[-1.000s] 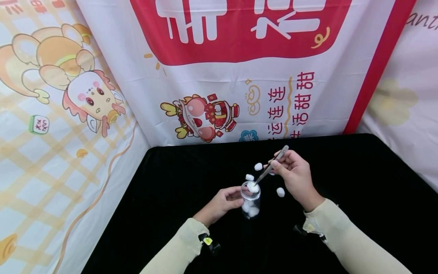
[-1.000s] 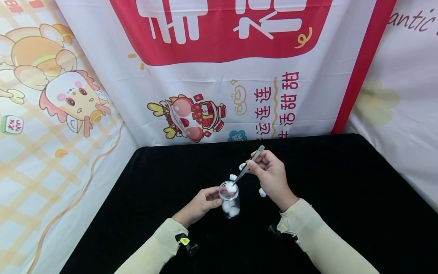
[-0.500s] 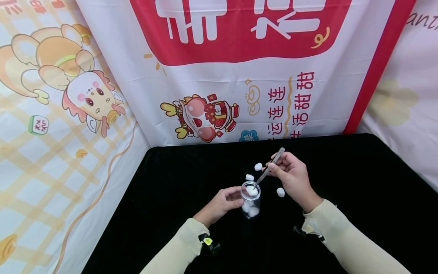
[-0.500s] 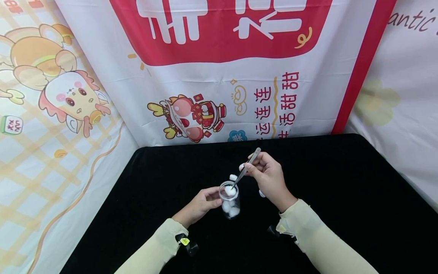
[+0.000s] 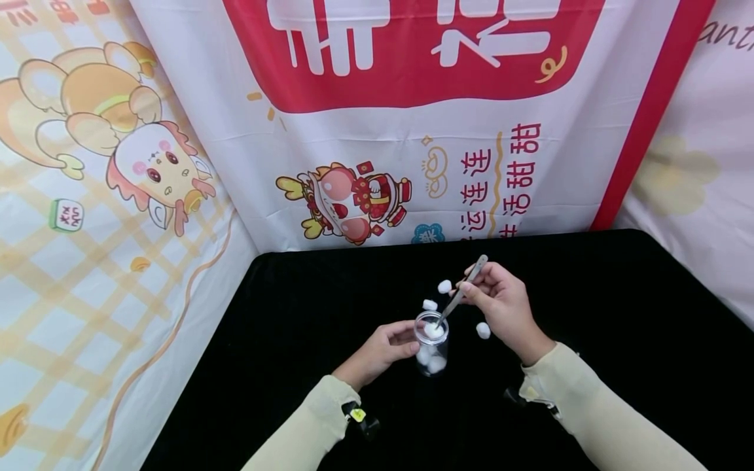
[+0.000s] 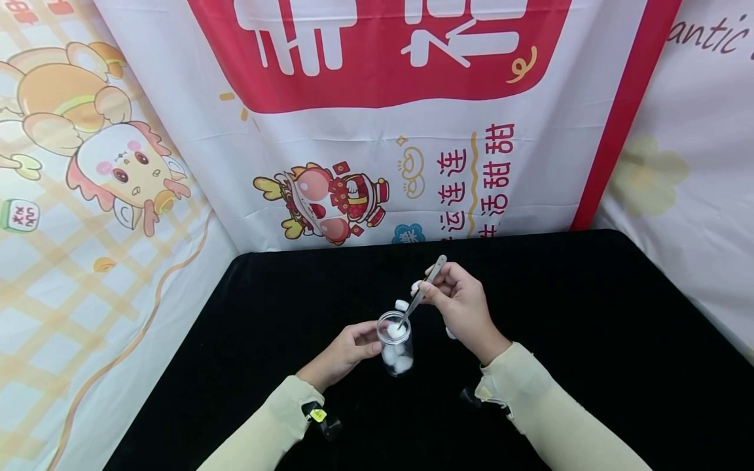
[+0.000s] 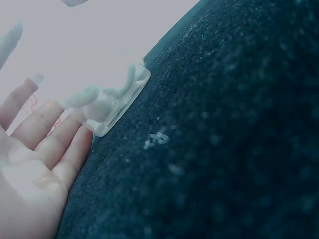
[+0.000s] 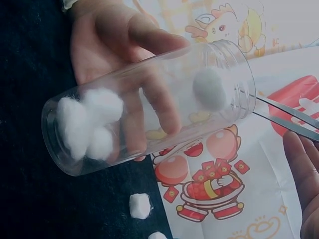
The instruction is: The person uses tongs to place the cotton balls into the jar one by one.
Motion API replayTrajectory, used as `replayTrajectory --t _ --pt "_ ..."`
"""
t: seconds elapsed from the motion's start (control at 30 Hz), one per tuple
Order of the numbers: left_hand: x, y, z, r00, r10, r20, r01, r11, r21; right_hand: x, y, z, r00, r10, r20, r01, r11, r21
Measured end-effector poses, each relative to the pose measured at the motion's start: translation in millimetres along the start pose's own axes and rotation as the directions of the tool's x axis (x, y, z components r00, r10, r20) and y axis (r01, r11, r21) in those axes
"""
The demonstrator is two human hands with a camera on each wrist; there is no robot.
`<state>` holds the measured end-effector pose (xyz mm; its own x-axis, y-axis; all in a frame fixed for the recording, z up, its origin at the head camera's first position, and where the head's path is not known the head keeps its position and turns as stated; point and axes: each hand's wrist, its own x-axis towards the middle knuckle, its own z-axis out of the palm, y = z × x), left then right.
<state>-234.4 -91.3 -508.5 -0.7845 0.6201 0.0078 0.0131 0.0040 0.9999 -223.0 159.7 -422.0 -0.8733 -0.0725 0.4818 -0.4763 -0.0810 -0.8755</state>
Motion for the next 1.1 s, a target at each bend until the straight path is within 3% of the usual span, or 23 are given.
replayTrajectory --t 0.37,0.8,1.1 --pt "0.2 1.4 -0.6 0.999 0.007 0.032 -0.007 1.000 0.008 -0.1 -0.5 0.5 1.000 -0.002 -0.014 0.002 1.000 -0.002" --pt "-0.7 5.1 0.1 0.999 -0.002 0.043 0.002 1.000 -0.020 0.7 -0.3 -2.2 0.999 0.047 0.016 -0.049 0.992 0.113" --pt "-0.6 3.1 0.7 0.999 0.028 0.044 -0.027 0.999 -0.022 0.7 2.0 -1.8 0.999 0.045 0.018 -0.047 0.995 0.084"
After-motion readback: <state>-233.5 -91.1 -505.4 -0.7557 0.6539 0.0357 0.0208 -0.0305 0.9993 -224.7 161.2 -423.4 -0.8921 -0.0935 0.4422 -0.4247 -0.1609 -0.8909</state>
